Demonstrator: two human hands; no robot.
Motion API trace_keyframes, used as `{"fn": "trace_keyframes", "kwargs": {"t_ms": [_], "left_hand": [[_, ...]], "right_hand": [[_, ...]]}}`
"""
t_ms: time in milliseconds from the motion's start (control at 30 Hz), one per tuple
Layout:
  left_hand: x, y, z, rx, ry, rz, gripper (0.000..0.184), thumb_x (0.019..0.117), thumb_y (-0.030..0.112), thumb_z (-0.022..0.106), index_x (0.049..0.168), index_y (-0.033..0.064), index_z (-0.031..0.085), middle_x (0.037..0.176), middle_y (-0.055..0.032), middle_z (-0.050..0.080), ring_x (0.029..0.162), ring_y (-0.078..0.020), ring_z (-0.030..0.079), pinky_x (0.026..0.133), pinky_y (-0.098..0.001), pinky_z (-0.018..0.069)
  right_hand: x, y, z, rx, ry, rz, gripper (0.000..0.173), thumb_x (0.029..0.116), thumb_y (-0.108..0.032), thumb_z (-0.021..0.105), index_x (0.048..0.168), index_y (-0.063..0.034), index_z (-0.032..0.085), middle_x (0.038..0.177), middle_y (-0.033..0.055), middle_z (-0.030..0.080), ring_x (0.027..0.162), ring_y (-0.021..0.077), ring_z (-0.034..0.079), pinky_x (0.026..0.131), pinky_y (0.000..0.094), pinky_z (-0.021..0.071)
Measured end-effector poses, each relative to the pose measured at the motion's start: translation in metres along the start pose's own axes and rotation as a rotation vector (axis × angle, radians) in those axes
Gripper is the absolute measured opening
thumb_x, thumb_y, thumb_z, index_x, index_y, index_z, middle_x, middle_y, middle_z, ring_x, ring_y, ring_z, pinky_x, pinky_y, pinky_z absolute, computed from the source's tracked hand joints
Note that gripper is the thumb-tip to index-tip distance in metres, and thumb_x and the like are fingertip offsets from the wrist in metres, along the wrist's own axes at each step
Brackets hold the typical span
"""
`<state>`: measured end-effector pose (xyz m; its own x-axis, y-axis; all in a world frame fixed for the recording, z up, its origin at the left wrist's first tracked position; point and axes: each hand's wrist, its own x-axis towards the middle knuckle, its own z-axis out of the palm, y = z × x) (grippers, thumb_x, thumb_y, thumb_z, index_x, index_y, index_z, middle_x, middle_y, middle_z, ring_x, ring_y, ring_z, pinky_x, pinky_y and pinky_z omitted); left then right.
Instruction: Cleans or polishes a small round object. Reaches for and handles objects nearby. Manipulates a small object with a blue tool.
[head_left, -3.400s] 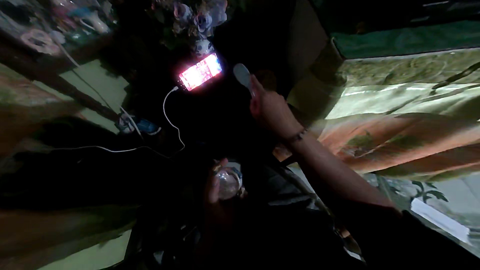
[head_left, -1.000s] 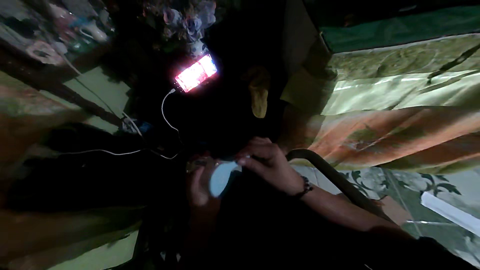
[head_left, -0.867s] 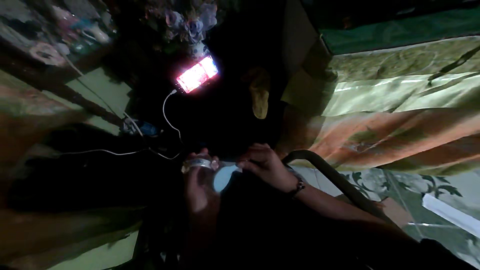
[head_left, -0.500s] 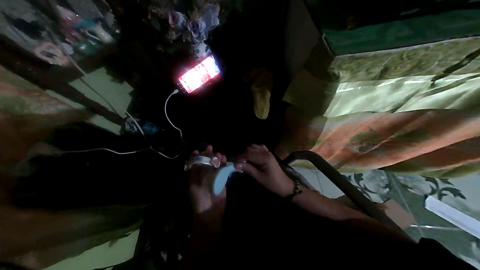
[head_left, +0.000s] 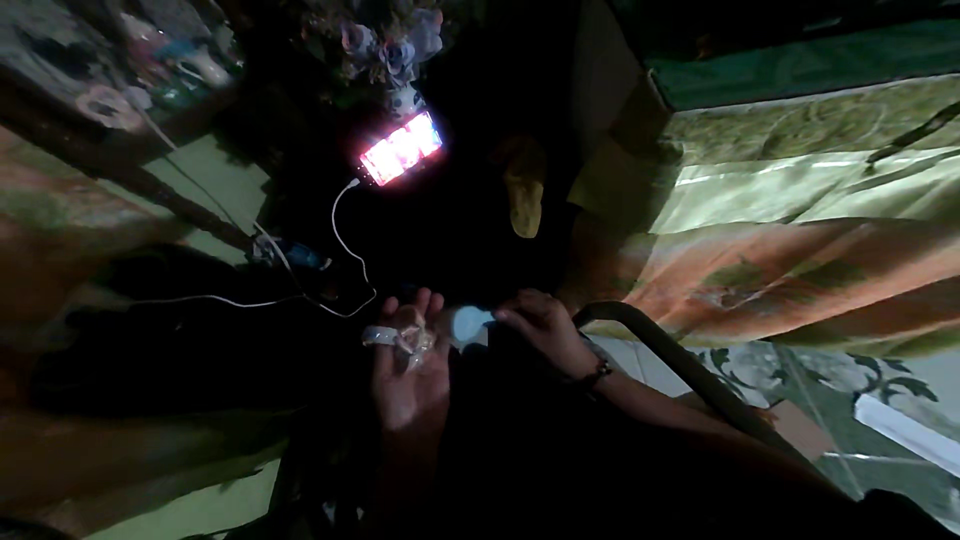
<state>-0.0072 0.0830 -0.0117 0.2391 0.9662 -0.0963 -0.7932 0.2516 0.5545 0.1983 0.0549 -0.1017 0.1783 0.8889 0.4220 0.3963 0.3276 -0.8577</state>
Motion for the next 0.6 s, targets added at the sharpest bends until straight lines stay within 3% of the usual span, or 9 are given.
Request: {"fn": "trace_keyframes", "kwargs": {"t_ms": [67, 133, 200, 267, 400, 500, 600], "left_hand": [[0.0, 0.0, -0.005, 0.035, 0.022, -0.019, 0.044, 0.1092, 0.036, 0.024, 0.137, 0.0211, 0.055, 0.136, -0.0092, 0.065, 0.13, -0.0309, 0.059, 0.102, -0.0514, 0.0498], [0.0, -0.009, -0.004, 0.023, 0.007, -0.033, 0.042, 0.1081, 0.033, 0.028, 0.141, 0.0172, 0.05, 0.136, -0.011, 0.063, 0.129, -0.0315, 0.058, 0.102, -0.0519, 0.0504], [0.002, -0.017, -0.001, -0.031, -0.062, -0.038, 0.037, 0.1054, 0.034, 0.044, 0.135, 0.016, 0.056, 0.131, -0.0138, 0.067, 0.125, -0.0334, 0.062, 0.098, -0.0499, 0.054], [0.001, -0.016, 0.002, -0.1, -0.119, -0.043, 0.035, 0.1042, 0.034, 0.048, 0.132, 0.0152, 0.06, 0.129, -0.0161, 0.068, 0.125, -0.0357, 0.062, 0.1, -0.051, 0.0533], [0.0, -0.007, -0.01, -0.015, -0.161, -0.001, 0.039, 0.1034, 0.034, 0.046, 0.136, 0.017, 0.059, 0.135, -0.0145, 0.065, 0.131, -0.0355, 0.057, 0.105, -0.0541, 0.0478], [0.0, -0.013, -0.016, -0.019, -0.087, -0.031, 0.036, 0.1021, 0.029, 0.045, 0.131, 0.0151, 0.06, 0.133, -0.012, 0.065, 0.13, -0.0326, 0.057, 0.106, -0.0547, 0.0465], [0.0, -0.021, -0.014, -0.065, -0.134, -0.049, 0.034, 0.0978, 0.032, 0.055, 0.125, 0.0122, 0.063, 0.129, -0.0132, 0.065, 0.126, -0.0316, 0.059, 0.105, -0.0524, 0.0475]], "right_hand": [[0.001, -0.008, -0.005, 0.054, 0.013, 0.068, 0.025, 0.1005, -0.03, 0.064, 0.099, -0.0082, 0.076, 0.095, 0.0003, 0.072, 0.09, 0.0061, 0.065, 0.086, 0.0289, 0.0539], [0.006, -0.034, -0.003, 0.178, -0.004, 0.02, 0.022, 0.1015, -0.025, 0.062, 0.099, -0.0061, 0.075, 0.096, 0.0001, 0.071, 0.093, 0.0052, 0.064, 0.087, 0.0267, 0.0543], [0.011, -0.053, 0.003, 0.244, -0.043, -0.073, 0.023, 0.1025, -0.025, 0.061, 0.1, -0.0067, 0.075, 0.098, 0.0007, 0.072, 0.098, 0.0087, 0.065, 0.094, 0.0337, 0.0515], [0.009, -0.048, 0.007, 0.241, -0.084, -0.1, 0.025, 0.103, -0.027, 0.061, 0.101, -0.0071, 0.076, 0.1, 0.0012, 0.073, 0.101, 0.0096, 0.065, 0.097, 0.0356, 0.0498], [0.006, -0.014, -0.002, 0.196, -0.09, 0.083, 0.024, 0.1, -0.026, 0.065, 0.099, -0.0056, 0.077, 0.097, 0.0006, 0.072, 0.091, 0.002, 0.066, 0.084, 0.0218, 0.0554], [0.02, -0.044, -0.01, 0.357, -0.063, 0.138, 0.018, 0.1015, -0.018, 0.062, 0.097, -0.0046, 0.073, 0.089, -0.0047, 0.069, 0.079, -0.0021, 0.061, 0.073, 0.0172, 0.0524], [0.028, -0.065, -0.009, 0.461, -0.144, 0.061, 0.019, 0.1023, -0.016, 0.06, 0.098, -0.0017, 0.072, 0.092, -0.003, 0.07, 0.083, -0.0007, 0.062, 0.076, 0.0187, 0.0535]]}}
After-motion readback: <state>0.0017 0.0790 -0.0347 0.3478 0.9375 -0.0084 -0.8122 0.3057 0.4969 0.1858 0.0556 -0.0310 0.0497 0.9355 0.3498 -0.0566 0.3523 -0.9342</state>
